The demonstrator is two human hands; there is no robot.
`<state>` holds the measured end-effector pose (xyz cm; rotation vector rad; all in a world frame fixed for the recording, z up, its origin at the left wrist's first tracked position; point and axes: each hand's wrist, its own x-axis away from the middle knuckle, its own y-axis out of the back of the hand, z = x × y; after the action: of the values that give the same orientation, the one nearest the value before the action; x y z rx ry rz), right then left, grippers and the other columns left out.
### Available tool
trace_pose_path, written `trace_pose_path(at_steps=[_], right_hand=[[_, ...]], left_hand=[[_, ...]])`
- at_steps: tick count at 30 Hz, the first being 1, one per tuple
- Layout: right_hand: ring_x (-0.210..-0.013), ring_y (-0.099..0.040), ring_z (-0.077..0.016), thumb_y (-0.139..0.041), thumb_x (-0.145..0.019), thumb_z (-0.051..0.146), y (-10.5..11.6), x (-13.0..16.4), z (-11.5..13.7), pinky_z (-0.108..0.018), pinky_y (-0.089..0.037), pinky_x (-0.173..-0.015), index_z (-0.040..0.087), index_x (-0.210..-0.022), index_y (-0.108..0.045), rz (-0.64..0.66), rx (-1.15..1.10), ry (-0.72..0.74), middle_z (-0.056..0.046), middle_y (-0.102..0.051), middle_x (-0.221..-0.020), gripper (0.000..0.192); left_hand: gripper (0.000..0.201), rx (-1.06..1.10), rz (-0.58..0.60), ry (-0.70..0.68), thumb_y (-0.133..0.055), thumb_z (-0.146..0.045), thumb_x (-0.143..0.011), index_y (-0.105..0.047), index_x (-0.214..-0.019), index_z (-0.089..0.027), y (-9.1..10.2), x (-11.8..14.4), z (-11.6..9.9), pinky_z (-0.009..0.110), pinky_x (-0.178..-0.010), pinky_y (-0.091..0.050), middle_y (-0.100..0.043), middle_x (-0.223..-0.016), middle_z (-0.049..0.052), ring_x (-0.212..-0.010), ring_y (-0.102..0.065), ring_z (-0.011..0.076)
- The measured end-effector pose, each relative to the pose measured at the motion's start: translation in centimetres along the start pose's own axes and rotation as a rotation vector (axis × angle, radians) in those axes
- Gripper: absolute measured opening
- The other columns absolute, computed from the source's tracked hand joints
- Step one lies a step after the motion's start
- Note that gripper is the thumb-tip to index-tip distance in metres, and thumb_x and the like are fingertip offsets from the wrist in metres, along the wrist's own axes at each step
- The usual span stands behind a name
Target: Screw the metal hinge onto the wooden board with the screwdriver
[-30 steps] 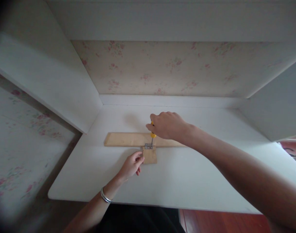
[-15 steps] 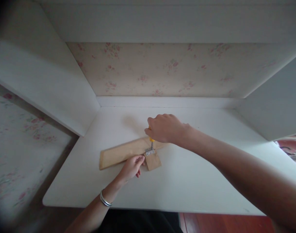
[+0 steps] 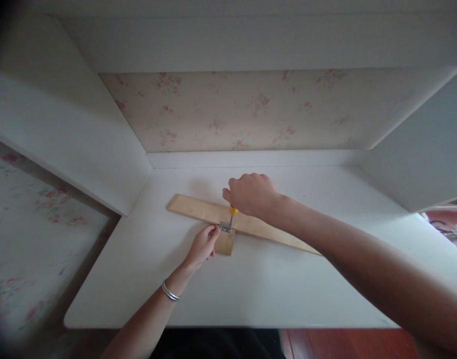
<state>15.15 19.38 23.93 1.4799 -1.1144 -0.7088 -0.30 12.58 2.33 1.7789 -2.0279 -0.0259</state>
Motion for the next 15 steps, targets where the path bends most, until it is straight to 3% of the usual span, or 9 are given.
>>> trace_pose_path(at_steps=[5,10,15], right_hand=[[-0.081,-0.063,-0.0302,-0.031,-0.093,0.04,-0.6,-0.8,-0.5,-0.037,-0.042,-0.066,0.016,-0.098,-0.061,0.004,0.002,0.082,-0.016,-0.064,-0.076,0.039],[-0.069,-0.061,-0.0237,-0.029,-0.095,0.043,-0.1,-1.2,-1.4,-0.033,-0.04,-0.062,0.017,-0.106,-0.056,0.04,-0.05,0.265,-0.012,-0.064,-0.078,0.039],[-0.075,-0.059,-0.0181,-0.041,-0.091,0.037,1.0,-0.9,-2.6,-0.028,-0.039,-0.064,0.025,-0.11,-0.057,0.137,-0.196,0.479,-0.007,-0.063,-0.099,0.027]], left_hand=[[0.039,-0.048,0.039,-0.073,-0.043,-0.051,-0.086,-0.058,-0.094,-0.016,-0.2,0.0,0.8,0.015,-0.032,-0.03,-0.056,-0.066,-0.002,-0.036,-0.043,0.005],[0.041,-0.037,0.042,-0.079,-0.041,-0.053,-0.087,-0.057,-0.089,-0.015,-0.5,0.5,0.9,0.016,-0.032,-0.028,-0.056,-0.066,-0.001,-0.036,-0.042,0.0052],[0.041,-0.037,0.024,-0.085,-0.038,-0.054,-0.087,-0.056,-0.084,-0.016,-0.8,0.7,0.9,0.017,-0.034,-0.028,-0.051,-0.061,-0.003,-0.036,-0.044,0.0062]])
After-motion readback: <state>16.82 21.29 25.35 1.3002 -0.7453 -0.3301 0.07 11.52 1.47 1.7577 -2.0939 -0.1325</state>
